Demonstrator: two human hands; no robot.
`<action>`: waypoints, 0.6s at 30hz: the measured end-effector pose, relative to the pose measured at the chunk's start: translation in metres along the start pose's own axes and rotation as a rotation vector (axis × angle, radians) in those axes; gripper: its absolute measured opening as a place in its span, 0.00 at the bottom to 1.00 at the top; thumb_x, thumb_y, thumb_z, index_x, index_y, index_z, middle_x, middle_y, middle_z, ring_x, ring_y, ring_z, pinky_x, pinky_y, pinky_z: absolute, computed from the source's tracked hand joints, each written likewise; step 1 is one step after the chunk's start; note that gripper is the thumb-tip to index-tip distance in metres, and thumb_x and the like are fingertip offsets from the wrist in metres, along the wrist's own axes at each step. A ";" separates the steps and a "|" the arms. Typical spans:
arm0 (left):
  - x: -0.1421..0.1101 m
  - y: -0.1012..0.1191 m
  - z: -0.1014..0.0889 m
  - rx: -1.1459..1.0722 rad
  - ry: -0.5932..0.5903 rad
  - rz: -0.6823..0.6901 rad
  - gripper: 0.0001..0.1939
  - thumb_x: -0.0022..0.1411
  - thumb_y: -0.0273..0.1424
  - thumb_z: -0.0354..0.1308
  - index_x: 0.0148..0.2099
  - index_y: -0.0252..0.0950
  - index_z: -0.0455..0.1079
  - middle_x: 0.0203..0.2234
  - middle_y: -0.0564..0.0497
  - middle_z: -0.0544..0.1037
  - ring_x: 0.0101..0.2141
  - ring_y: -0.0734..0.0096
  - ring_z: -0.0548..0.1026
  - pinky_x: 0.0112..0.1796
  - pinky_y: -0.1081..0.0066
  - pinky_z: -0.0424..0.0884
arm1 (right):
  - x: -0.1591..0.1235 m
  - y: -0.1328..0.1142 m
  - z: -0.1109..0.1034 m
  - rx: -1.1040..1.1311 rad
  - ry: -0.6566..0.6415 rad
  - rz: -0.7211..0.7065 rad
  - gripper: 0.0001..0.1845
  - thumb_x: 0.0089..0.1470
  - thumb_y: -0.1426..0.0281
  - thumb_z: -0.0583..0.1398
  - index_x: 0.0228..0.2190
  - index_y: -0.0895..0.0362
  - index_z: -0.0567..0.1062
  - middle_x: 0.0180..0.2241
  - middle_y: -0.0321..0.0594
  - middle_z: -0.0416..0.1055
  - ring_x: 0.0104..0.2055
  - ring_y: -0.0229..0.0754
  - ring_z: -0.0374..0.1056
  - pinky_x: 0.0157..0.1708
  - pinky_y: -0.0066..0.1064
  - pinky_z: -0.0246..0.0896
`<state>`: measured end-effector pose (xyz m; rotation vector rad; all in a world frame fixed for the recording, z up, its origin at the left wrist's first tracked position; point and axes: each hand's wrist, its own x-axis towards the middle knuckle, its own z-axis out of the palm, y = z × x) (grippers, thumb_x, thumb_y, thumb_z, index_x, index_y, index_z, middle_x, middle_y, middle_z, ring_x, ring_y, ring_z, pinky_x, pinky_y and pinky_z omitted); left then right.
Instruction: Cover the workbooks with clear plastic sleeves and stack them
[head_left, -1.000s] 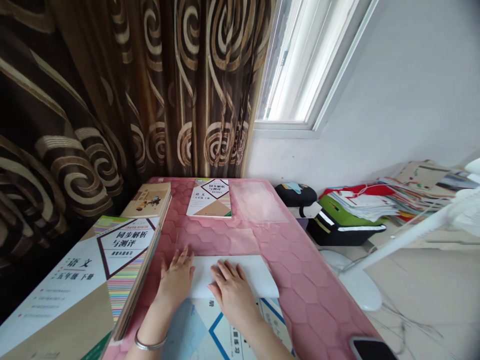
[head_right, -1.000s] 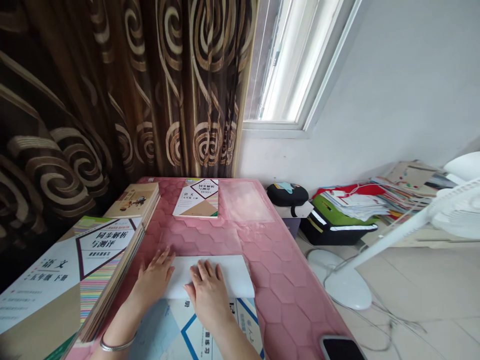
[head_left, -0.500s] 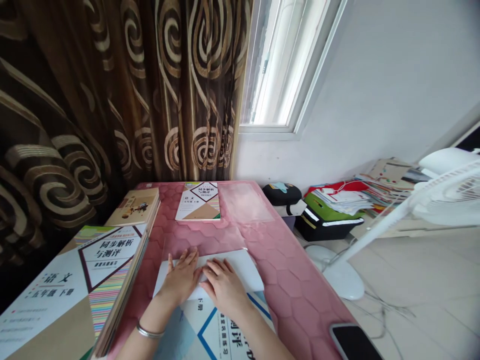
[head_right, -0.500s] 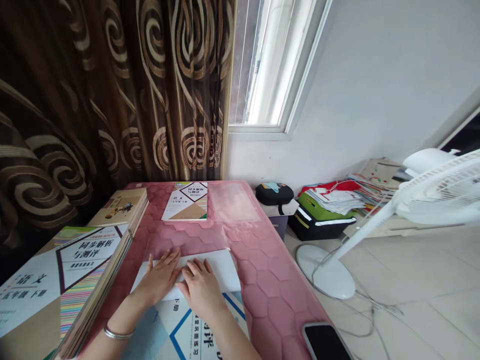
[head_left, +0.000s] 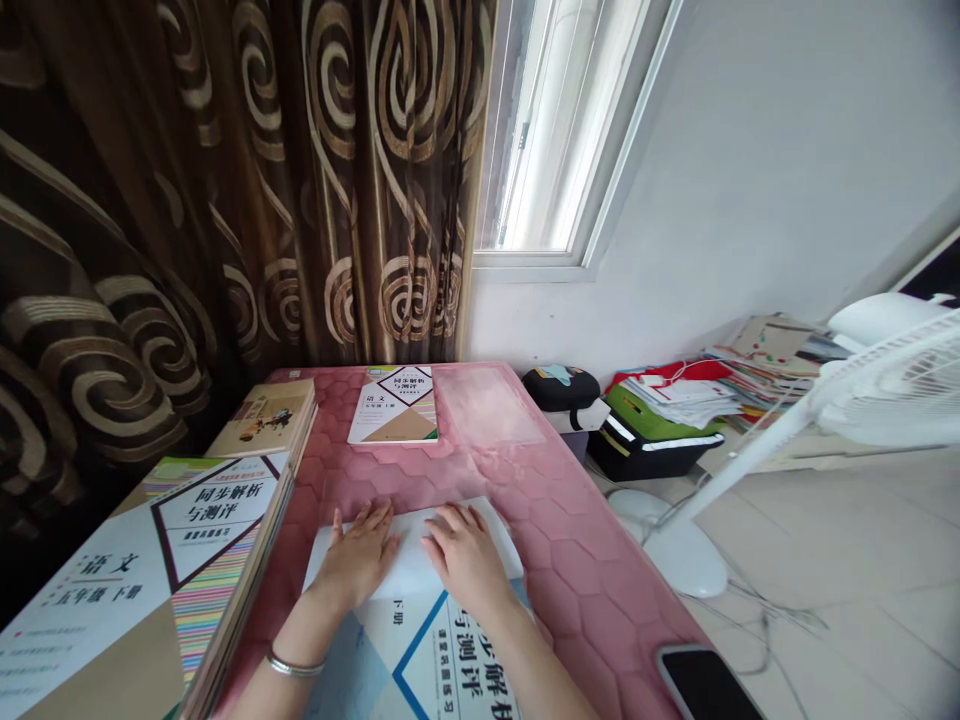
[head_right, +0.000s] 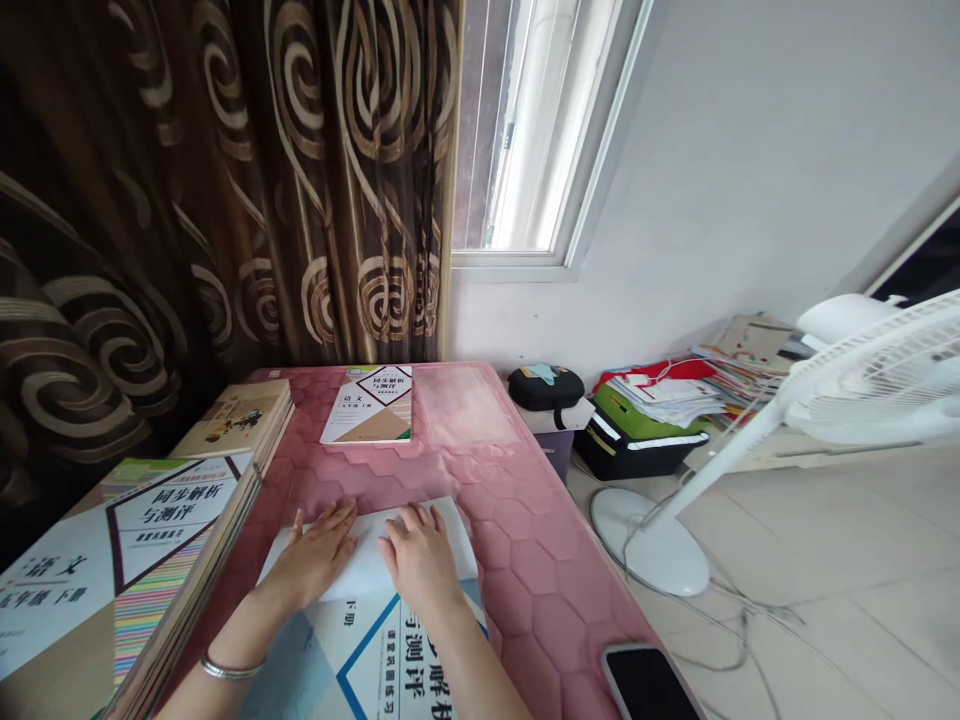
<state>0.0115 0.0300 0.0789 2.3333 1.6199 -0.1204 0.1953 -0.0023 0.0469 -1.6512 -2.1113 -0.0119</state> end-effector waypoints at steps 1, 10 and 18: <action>0.000 0.001 0.000 0.005 -0.004 -0.005 0.29 0.68 0.39 0.35 0.68 0.39 0.49 0.66 0.50 0.51 0.66 0.57 0.48 0.62 0.41 0.36 | -0.001 0.003 -0.004 -0.046 0.009 0.083 0.13 0.61 0.64 0.54 0.42 0.52 0.76 0.47 0.45 0.71 0.51 0.50 0.65 0.52 0.44 0.58; 0.004 0.005 0.000 0.042 -0.008 -0.025 0.29 0.67 0.37 0.35 0.68 0.37 0.50 0.66 0.49 0.51 0.65 0.58 0.49 0.62 0.42 0.36 | -0.005 0.052 -0.022 -0.061 -0.079 0.582 0.14 0.59 0.64 0.53 0.39 0.55 0.76 0.38 0.45 0.76 0.44 0.49 0.68 0.39 0.34 0.60; 0.019 0.021 -0.005 0.034 -0.042 0.000 0.30 0.67 0.40 0.36 0.68 0.36 0.51 0.67 0.47 0.49 0.65 0.47 0.48 0.60 0.37 0.38 | 0.002 0.078 -0.004 0.377 -0.050 0.744 0.12 0.53 0.63 0.56 0.38 0.50 0.75 0.36 0.36 0.78 0.41 0.44 0.73 0.35 0.30 0.61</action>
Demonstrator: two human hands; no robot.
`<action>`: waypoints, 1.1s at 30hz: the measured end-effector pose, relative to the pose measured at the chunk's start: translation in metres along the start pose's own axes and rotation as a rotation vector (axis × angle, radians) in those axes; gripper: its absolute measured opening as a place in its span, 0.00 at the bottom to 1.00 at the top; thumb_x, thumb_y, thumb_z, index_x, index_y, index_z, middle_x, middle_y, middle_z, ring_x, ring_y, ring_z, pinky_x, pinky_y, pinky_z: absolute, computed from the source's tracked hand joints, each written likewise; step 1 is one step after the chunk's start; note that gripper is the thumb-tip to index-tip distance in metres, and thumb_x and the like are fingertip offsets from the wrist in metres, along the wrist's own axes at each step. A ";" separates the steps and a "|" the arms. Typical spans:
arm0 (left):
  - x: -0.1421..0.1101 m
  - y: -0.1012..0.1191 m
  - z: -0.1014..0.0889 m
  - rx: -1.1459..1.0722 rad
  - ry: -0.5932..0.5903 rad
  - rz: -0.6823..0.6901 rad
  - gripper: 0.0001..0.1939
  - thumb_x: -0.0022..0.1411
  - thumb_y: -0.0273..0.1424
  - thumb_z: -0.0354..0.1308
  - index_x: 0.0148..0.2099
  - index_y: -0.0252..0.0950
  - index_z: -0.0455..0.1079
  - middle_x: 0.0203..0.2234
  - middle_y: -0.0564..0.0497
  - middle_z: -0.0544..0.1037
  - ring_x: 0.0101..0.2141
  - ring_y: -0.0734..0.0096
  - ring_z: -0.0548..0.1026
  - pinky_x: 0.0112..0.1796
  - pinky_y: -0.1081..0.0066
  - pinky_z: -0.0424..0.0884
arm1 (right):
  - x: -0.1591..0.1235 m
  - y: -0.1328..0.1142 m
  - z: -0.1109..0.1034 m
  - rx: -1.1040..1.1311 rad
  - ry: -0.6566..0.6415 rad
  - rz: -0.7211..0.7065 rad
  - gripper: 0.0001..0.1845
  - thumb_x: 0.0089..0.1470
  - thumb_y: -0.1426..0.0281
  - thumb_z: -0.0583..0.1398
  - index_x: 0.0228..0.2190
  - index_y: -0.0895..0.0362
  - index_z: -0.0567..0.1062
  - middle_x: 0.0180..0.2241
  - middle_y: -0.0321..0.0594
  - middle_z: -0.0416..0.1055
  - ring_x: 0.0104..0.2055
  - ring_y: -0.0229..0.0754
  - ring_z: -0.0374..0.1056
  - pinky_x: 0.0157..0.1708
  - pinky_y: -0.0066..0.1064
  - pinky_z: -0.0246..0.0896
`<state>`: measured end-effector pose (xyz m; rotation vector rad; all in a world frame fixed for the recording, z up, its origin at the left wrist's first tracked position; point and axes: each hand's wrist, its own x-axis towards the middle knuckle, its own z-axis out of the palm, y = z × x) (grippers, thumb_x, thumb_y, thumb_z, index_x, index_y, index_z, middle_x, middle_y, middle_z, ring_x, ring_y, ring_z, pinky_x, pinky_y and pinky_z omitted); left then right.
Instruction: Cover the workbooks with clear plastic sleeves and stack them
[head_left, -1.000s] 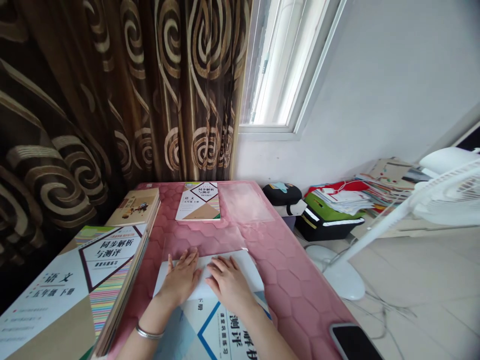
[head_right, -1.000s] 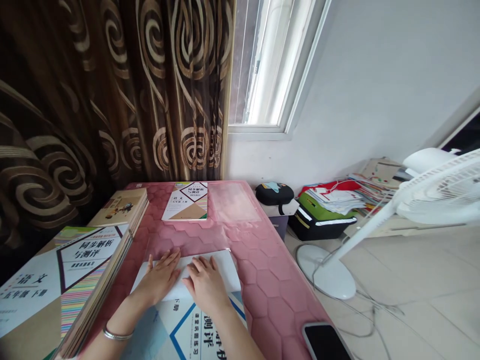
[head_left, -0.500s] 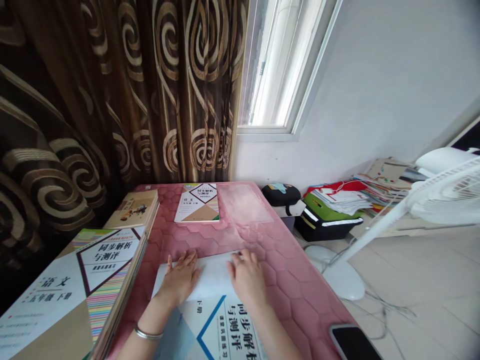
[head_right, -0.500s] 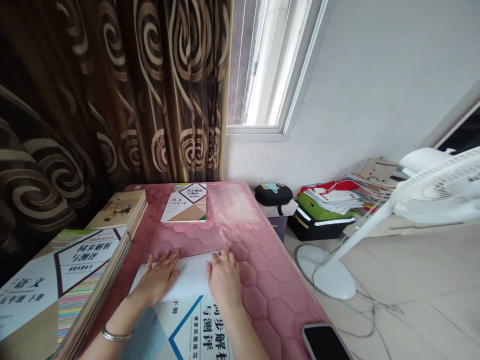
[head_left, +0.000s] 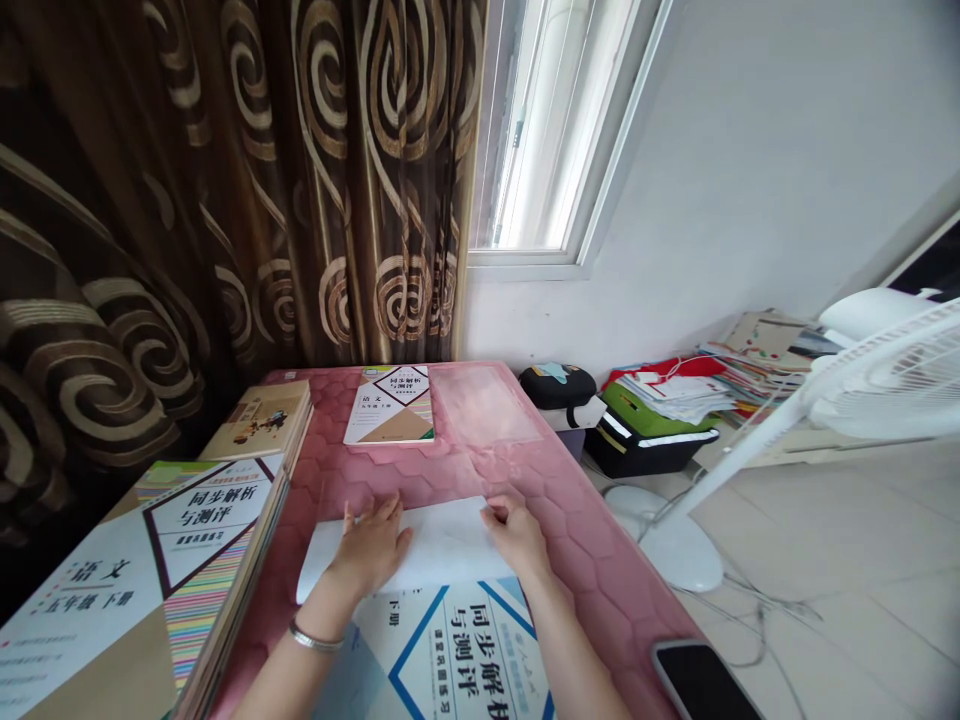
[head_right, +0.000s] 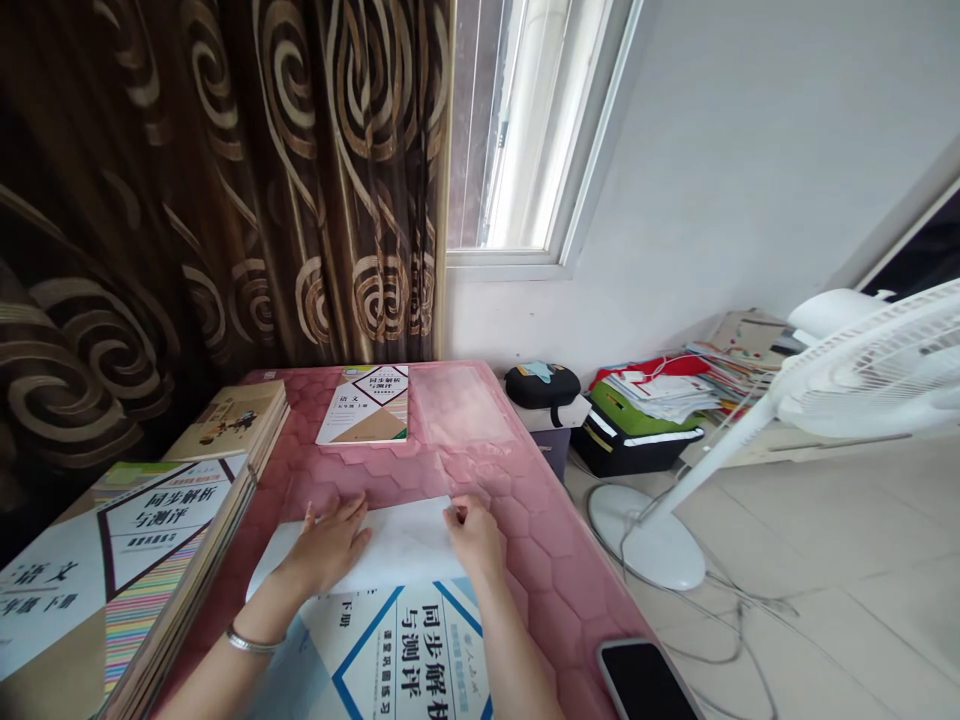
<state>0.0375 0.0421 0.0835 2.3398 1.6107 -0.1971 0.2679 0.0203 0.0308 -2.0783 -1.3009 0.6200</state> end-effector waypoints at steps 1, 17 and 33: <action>0.004 0.005 -0.001 -0.011 -0.003 0.027 0.31 0.66 0.41 0.36 0.68 0.36 0.51 0.67 0.47 0.49 0.65 0.46 0.48 0.60 0.37 0.38 | 0.001 0.000 0.000 0.011 -0.004 0.011 0.12 0.53 0.64 0.56 0.38 0.51 0.75 0.36 0.36 0.78 0.41 0.44 0.73 0.35 0.31 0.61; 0.046 0.049 0.007 -0.085 -0.044 0.314 0.34 0.66 0.48 0.34 0.69 0.39 0.45 0.68 0.51 0.47 0.66 0.41 0.41 0.59 0.34 0.37 | 0.004 -0.002 -0.001 0.062 0.006 0.017 0.11 0.51 0.67 0.58 0.37 0.53 0.78 0.36 0.39 0.79 0.41 0.45 0.74 0.38 0.31 0.64; 0.053 0.064 0.003 -0.102 -0.060 0.331 0.34 0.64 0.47 0.38 0.68 0.41 0.49 0.67 0.52 0.48 0.66 0.41 0.42 0.59 0.34 0.34 | 0.004 -0.009 -0.003 0.073 -0.048 -0.070 0.15 0.53 0.72 0.54 0.36 0.52 0.80 0.36 0.38 0.79 0.41 0.42 0.74 0.41 0.29 0.64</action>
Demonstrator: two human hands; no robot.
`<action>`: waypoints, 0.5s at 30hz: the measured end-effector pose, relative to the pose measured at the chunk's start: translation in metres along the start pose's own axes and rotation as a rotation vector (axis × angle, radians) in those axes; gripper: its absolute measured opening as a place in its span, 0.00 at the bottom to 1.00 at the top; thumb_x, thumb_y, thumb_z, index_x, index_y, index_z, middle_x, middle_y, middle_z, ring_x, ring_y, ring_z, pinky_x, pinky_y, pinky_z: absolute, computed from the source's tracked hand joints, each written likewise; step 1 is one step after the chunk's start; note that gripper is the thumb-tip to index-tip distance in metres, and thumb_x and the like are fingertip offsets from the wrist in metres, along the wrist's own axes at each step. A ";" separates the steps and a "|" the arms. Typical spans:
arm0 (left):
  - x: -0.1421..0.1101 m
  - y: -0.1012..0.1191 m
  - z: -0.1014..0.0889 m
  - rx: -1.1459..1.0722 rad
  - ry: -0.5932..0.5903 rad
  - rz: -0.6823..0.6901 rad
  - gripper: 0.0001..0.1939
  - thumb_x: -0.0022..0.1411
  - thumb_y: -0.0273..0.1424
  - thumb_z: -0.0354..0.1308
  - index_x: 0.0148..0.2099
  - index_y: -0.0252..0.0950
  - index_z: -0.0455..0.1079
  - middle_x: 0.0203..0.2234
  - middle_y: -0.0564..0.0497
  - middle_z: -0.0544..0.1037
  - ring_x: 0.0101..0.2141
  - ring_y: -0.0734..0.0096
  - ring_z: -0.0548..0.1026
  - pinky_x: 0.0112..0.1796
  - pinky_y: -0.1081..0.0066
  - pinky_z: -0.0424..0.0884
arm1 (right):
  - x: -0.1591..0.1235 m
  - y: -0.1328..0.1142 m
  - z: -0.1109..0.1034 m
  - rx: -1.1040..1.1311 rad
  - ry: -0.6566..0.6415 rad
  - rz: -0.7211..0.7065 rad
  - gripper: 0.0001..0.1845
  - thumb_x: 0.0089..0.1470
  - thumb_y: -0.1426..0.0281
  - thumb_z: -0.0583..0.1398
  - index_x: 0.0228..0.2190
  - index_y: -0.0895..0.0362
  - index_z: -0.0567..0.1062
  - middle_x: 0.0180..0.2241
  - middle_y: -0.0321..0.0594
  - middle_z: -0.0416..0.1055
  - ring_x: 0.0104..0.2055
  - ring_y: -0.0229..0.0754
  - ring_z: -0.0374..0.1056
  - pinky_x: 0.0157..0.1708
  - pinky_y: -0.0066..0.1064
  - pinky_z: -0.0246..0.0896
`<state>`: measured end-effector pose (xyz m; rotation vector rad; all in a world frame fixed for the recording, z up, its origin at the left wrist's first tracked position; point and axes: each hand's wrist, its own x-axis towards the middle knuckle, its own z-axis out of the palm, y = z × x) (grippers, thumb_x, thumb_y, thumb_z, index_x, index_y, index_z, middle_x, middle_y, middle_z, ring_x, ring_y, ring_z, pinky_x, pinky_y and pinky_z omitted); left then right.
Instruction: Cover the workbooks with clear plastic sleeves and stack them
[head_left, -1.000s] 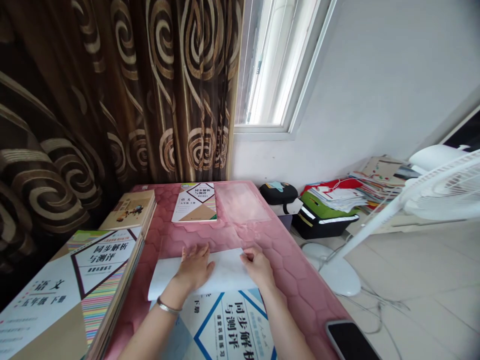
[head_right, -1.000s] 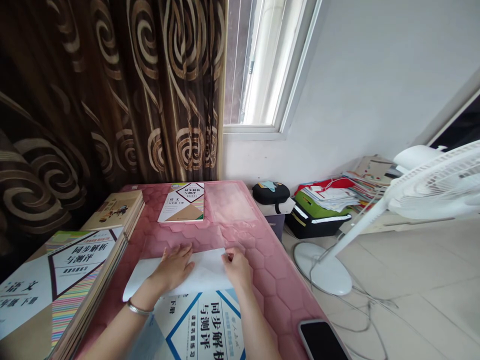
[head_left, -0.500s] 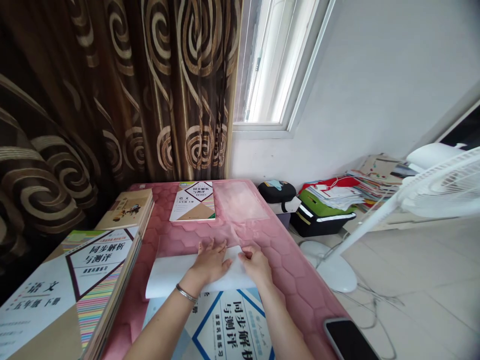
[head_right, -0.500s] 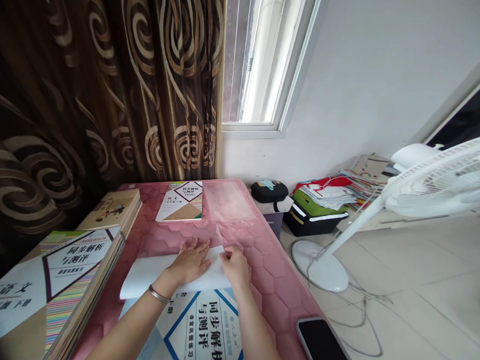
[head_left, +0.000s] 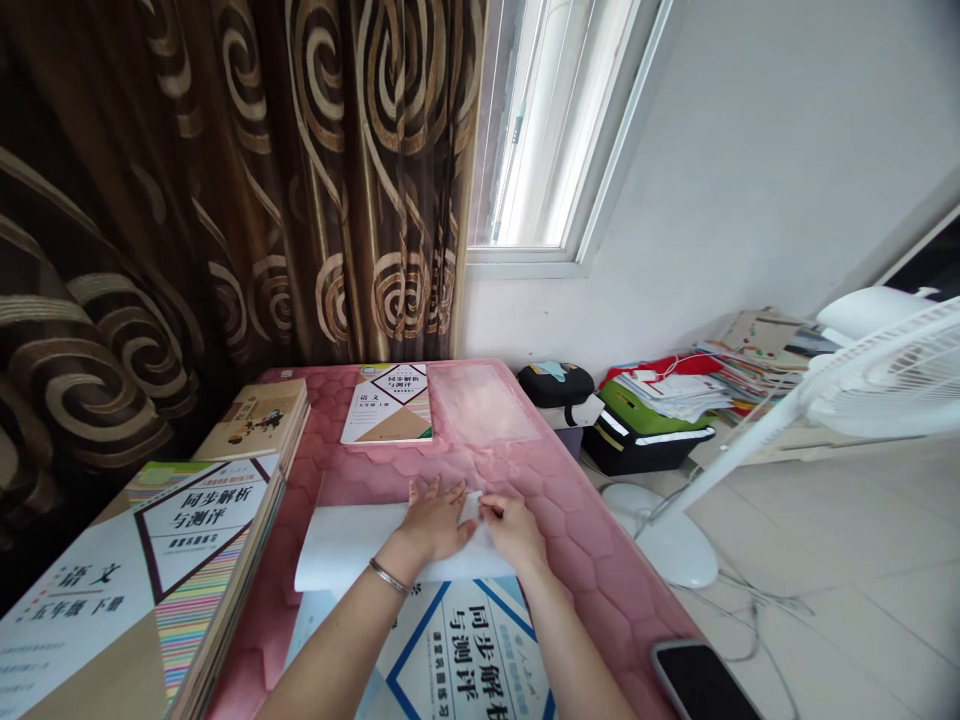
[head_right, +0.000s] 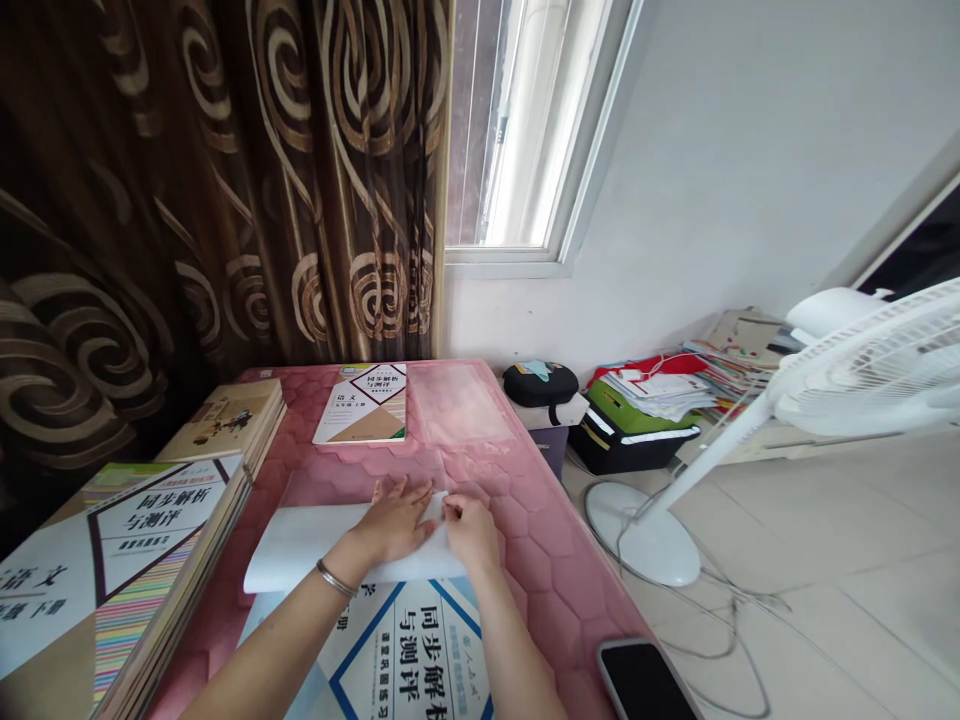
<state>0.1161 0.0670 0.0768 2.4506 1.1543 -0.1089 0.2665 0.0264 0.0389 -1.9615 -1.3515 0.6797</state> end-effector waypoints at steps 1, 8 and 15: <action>-0.001 0.000 0.000 -0.001 -0.001 0.000 0.33 0.64 0.48 0.37 0.68 0.42 0.49 0.67 0.52 0.49 0.66 0.42 0.42 0.59 0.34 0.34 | 0.001 0.001 0.000 0.011 0.001 0.002 0.14 0.52 0.72 0.55 0.35 0.52 0.80 0.35 0.38 0.79 0.39 0.42 0.74 0.40 0.29 0.64; -0.004 -0.001 -0.003 -0.028 -0.024 0.007 0.34 0.65 0.49 0.36 0.69 0.41 0.48 0.68 0.53 0.47 0.66 0.43 0.41 0.59 0.34 0.34 | -0.003 -0.008 -0.006 -0.073 0.022 0.100 0.09 0.55 0.70 0.55 0.35 0.53 0.75 0.36 0.37 0.78 0.40 0.42 0.73 0.35 0.28 0.60; -0.032 -0.028 -0.006 -0.015 0.034 -0.214 0.29 0.67 0.42 0.34 0.67 0.43 0.54 0.67 0.49 0.49 0.66 0.52 0.47 0.60 0.37 0.39 | -0.003 -0.007 -0.004 -0.115 0.007 0.114 0.10 0.56 0.69 0.55 0.38 0.51 0.74 0.37 0.37 0.78 0.42 0.44 0.73 0.35 0.29 0.59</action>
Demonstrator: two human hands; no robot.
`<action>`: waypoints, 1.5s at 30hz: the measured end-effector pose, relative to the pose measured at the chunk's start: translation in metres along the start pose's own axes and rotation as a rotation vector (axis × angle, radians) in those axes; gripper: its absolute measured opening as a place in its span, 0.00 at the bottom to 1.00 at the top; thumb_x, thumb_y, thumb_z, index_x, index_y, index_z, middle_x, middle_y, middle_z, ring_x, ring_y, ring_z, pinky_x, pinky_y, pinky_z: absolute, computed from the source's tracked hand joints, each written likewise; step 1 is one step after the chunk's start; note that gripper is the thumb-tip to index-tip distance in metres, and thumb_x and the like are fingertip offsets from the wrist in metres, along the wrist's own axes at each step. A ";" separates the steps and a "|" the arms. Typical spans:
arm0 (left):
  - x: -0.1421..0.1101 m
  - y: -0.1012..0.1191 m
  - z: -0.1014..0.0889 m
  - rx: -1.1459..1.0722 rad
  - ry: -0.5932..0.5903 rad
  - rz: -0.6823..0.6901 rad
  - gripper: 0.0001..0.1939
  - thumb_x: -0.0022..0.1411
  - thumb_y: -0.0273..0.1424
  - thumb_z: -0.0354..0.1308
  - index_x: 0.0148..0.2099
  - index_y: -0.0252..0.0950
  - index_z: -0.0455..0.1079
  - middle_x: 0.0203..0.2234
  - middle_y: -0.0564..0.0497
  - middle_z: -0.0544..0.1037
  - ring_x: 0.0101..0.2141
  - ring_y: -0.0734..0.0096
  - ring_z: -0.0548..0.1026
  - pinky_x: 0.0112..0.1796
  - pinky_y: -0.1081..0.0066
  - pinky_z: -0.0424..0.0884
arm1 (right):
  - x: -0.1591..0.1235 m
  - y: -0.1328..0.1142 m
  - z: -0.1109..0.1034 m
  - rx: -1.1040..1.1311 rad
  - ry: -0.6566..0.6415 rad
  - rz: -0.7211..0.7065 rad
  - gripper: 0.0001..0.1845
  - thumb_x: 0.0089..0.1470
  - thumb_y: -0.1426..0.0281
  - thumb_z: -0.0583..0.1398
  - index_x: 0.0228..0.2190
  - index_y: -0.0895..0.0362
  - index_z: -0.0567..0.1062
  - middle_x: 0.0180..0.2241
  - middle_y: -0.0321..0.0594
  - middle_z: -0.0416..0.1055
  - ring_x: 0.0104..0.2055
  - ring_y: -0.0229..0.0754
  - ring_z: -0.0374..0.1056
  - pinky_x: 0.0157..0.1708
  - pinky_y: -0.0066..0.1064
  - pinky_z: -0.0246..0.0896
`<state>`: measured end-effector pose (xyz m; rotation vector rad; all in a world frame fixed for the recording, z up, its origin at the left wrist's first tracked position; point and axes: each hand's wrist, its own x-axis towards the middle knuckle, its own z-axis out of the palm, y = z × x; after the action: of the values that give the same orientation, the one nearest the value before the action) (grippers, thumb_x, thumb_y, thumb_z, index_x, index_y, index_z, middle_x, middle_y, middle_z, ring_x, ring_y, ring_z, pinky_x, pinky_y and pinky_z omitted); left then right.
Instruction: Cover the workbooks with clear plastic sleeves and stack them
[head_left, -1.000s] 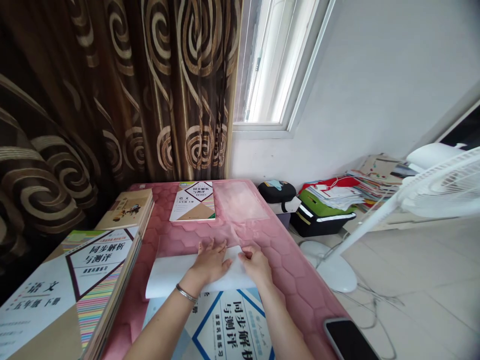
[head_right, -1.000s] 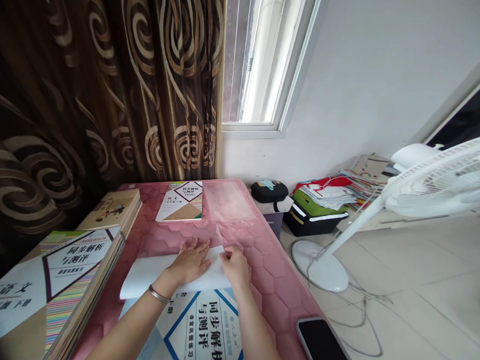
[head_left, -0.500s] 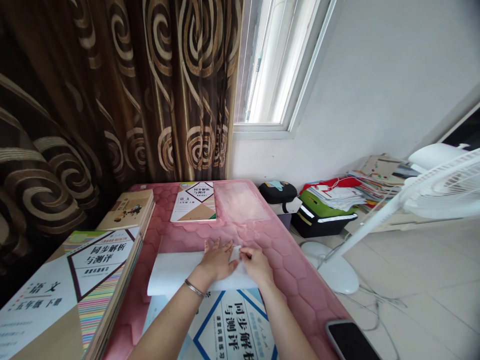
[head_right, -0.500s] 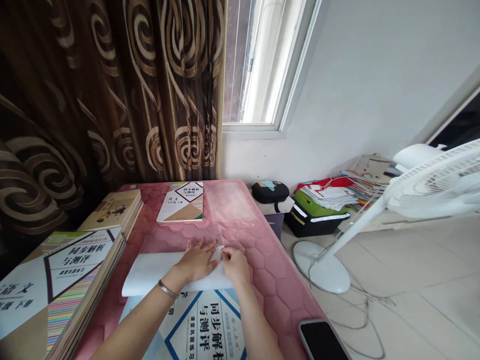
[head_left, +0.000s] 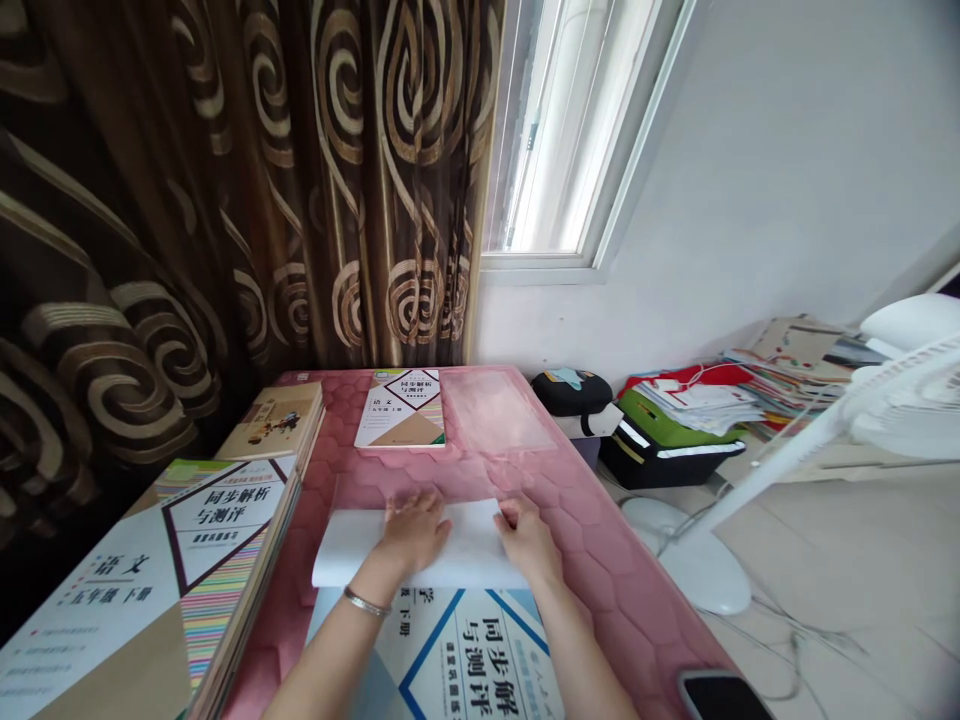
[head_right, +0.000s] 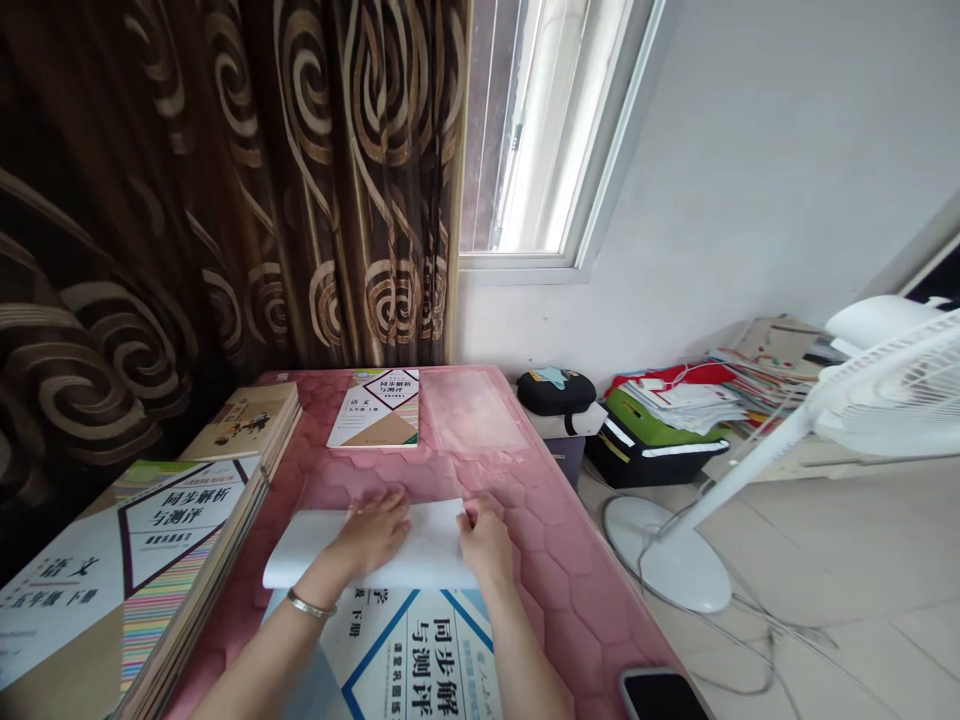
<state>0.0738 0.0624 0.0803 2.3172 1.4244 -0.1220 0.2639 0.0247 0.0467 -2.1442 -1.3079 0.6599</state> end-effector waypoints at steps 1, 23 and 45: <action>-0.007 -0.010 -0.001 0.019 0.027 -0.075 0.27 0.67 0.40 0.35 0.66 0.43 0.56 0.67 0.49 0.49 0.66 0.52 0.48 0.59 0.37 0.39 | 0.001 0.001 0.001 0.003 0.004 -0.005 0.10 0.56 0.69 0.55 0.38 0.51 0.75 0.37 0.37 0.78 0.42 0.44 0.73 0.35 0.29 0.60; -0.063 -0.112 0.031 -0.550 0.627 -0.577 0.15 0.60 0.21 0.48 0.45 0.33 0.73 0.38 0.45 0.81 0.38 0.69 0.79 0.39 0.74 0.70 | 0.012 0.026 0.020 -0.046 0.048 -0.049 0.13 0.54 0.63 0.54 0.37 0.48 0.77 0.38 0.38 0.78 0.40 0.47 0.73 0.33 0.32 0.61; -0.060 -0.116 0.038 -0.627 0.838 -0.588 0.08 0.56 0.31 0.49 0.30 0.37 0.69 0.29 0.43 0.79 0.34 0.59 0.78 0.37 0.66 0.70 | 0.024 0.043 0.025 0.202 0.133 -0.129 0.20 0.49 0.55 0.55 0.36 0.56 0.74 0.34 0.45 0.78 0.38 0.49 0.74 0.37 0.34 0.65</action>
<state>-0.0498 0.0427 0.0275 1.3993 2.0855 1.0755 0.2852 0.0343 -0.0031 -1.8910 -1.2407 0.5607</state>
